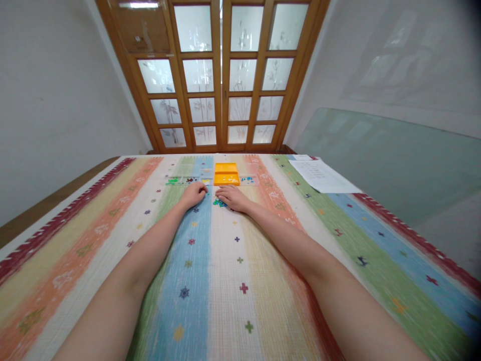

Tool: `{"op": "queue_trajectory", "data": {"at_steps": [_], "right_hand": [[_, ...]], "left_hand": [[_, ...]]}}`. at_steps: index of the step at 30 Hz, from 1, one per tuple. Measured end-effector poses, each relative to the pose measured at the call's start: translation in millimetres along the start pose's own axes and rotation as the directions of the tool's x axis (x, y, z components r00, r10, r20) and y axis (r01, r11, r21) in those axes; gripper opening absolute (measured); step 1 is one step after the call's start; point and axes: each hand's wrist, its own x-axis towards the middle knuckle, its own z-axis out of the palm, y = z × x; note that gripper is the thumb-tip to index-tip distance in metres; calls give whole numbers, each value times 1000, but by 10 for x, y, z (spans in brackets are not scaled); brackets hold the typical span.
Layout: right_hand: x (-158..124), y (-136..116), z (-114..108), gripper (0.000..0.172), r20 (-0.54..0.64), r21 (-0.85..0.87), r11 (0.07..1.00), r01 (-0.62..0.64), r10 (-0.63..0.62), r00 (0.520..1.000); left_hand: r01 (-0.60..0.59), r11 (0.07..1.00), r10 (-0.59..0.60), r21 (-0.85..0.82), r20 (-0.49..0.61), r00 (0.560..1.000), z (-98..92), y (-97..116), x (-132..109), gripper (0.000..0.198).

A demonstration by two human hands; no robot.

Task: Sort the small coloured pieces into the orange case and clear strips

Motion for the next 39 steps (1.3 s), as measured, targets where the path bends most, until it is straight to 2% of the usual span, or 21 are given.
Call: {"op": "queue_trajectory", "data": {"at_steps": [8,14,23,26,30,36,39], "right_hand": [[40,4,19,34,0,-36,999,19,-19,1000],[3,91,-71,39,-171,-80,988,-133,117,978],[-37,352,-171,42,-352,-9,951,-310,287,891],[-51,404,-166,43,-369,7,948,-318,297,880],[-63,456,-151,43,-342,6,949,-317,299,891],[-77,536,-127,43,-354,20,938,-345,330,875],[-90,567,-119,44,-364,30,934,-356,342,866]], "left_hand": [[-85,996,85,-7,30,996,-33,20,-24,15],[-93,996,93,-2,47,995,-53,50,-29,13],[-126,992,126,1,47,991,-61,60,-21,15],[-97,995,97,-2,38,995,-53,68,-21,15],[-10,998,11,-57,10,1000,-41,64,-36,15],[48,975,-72,-216,-104,992,-22,-8,-31,13],[101,942,-163,-320,-171,972,-8,-101,18,11]]}}
